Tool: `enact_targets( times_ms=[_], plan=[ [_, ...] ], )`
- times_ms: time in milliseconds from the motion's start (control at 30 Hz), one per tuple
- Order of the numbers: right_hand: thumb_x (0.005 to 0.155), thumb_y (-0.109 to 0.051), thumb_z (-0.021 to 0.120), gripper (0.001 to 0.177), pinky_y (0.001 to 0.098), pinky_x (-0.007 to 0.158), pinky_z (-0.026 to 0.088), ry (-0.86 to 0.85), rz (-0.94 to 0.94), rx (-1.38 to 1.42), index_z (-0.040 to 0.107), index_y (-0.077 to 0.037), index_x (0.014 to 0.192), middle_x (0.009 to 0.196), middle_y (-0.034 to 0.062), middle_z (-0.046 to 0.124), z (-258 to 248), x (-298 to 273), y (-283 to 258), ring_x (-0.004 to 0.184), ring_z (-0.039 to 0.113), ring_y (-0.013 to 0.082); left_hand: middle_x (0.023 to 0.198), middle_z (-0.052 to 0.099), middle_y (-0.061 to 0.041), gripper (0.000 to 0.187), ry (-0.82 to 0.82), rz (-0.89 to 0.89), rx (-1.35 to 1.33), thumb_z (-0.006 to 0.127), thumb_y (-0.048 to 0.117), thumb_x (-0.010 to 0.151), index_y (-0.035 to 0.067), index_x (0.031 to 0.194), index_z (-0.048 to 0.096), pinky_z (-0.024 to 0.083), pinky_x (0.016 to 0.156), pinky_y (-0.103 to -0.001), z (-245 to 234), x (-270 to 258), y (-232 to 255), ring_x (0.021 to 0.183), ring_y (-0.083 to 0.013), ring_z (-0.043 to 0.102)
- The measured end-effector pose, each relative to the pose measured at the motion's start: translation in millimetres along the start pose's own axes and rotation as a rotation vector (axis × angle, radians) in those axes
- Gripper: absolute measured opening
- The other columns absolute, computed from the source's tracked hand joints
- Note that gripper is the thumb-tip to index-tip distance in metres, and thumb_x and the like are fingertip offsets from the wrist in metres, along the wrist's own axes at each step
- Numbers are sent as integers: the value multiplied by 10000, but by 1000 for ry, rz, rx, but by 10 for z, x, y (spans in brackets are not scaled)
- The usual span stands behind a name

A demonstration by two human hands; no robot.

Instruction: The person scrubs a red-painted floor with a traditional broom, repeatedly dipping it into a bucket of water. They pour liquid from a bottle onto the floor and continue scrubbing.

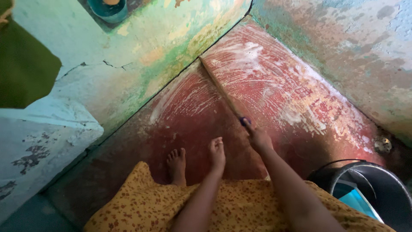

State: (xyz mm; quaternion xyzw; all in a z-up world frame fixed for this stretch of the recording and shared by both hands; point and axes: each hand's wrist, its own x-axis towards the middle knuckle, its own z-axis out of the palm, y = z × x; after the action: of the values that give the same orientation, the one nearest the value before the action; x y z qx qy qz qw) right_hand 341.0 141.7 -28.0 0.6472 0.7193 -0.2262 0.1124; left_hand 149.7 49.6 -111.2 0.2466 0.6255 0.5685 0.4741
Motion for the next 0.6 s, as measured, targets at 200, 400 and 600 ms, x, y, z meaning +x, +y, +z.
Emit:
enact_targets(
  times_ms=[200, 400, 600],
  plan=[
    [924, -338, 675, 896, 535, 877, 545, 20, 427, 241, 160, -470, 1646, 1139, 214, 717, -192, -17, 226, 1040, 703, 399, 1204, 674, -77, 275, -47, -63, 13, 559, 244, 1034, 44, 1184, 674, 523, 934, -342, 102, -93, -55, 1040, -201, 653],
    [919, -444, 741, 574, 509, 855, 577, 151, 373, 595, 550, -186, 1395, 1100, 187, 763, -236, 640, -363, 994, 752, 359, 1181, 671, -64, 275, -69, -133, 18, 534, 240, 1048, 33, 1177, 663, 522, 926, -326, 133, -187, -12, 1039, -173, 643],
    [899, -411, 731, 695, 527, 868, 563, 78, 417, 387, 457, -279, 1524, 1125, 200, 718, -251, 914, 21, 1015, 711, 387, 1147, 673, -64, 262, -59, -140, 9, 559, 231, 1036, 39, 1173, 675, 529, 899, -332, 106, -211, -64, 998, -168, 634]
  ],
)
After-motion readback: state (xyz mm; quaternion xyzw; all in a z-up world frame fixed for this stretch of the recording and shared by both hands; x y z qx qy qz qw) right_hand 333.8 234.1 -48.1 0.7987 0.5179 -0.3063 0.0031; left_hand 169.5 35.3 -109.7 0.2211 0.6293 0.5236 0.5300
